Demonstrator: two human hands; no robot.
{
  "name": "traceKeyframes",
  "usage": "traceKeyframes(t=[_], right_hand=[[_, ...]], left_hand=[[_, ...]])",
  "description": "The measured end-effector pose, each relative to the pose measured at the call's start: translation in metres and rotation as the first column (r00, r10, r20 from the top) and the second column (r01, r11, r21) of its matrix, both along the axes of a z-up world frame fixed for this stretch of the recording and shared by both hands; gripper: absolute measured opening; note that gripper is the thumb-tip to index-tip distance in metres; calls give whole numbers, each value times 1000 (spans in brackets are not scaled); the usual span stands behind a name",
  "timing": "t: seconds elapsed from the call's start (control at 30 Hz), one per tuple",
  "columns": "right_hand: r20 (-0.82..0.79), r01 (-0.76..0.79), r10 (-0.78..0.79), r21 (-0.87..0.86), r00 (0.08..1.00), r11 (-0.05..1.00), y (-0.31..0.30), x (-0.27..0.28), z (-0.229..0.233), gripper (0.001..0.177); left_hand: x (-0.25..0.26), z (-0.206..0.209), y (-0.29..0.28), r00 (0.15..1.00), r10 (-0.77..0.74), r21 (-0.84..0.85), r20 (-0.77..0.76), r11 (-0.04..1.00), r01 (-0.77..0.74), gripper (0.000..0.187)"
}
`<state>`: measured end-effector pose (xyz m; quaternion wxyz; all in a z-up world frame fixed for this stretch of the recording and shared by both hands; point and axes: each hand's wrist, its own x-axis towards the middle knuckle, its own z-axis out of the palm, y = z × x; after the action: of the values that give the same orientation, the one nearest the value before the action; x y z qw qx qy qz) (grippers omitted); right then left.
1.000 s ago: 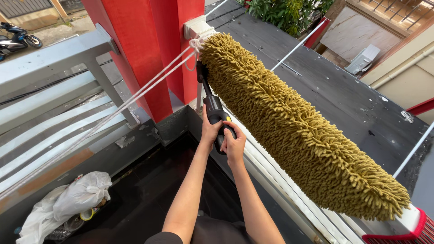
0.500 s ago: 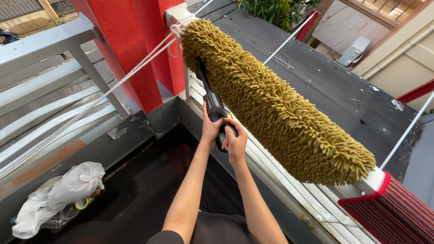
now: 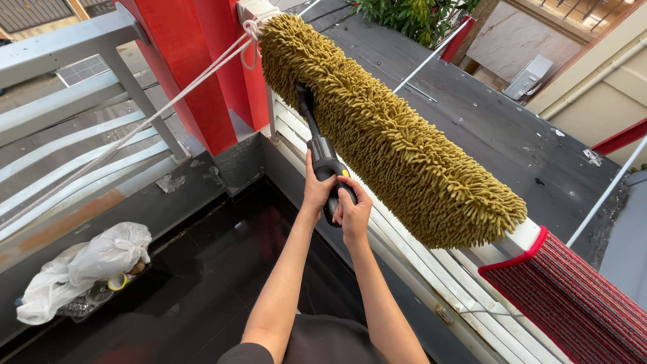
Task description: The person cleans the top edge of a balcony railing using a long-handled duster with a yellow microfiber head.
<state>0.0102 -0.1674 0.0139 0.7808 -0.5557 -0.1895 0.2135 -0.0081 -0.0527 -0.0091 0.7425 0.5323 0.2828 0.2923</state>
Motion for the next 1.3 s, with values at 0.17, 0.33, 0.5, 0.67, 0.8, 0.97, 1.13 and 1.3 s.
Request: traceKeyframes(t=[0.17,0.33,0.5,0.67,0.8,0.97,1.13,1.3], right_hand=[[-4,-5,5,15,1000,1000,-5,-5,-3,27],[-31,-4,4,24,1000,1000,6,1,-2,27],[1,8,-8,24,1000,1000,28,6,0,26],[-13,-4,4,36,1000,999,56,10,-4,26],[-34,-4,5,33,999,999,78,16,-7,26],[-41,-6,9,63,999,998,113,19,-11,26],[-38,10,-8,43,999,999,143,17,-14,27],[-40,6,-5,28,999,1000,164,18,-12,27]], left_hand=[[-5,-2,-6,1000,5,7,-6,1000,-5,112],[-2,-1,4,1000,6,8,-12,1000,-6,111],[5,0,24,1000,0,8,9,1000,0,111],[8,1,53,998,5,2,56,1000,-5,108],[11,3,77,1000,3,-3,25,1000,-2,108],[16,-1,110,999,8,2,42,1000,-8,109],[17,-7,142,1000,0,-2,19,1000,0,107],[19,-11,164,999,0,3,34,1000,0,108]])
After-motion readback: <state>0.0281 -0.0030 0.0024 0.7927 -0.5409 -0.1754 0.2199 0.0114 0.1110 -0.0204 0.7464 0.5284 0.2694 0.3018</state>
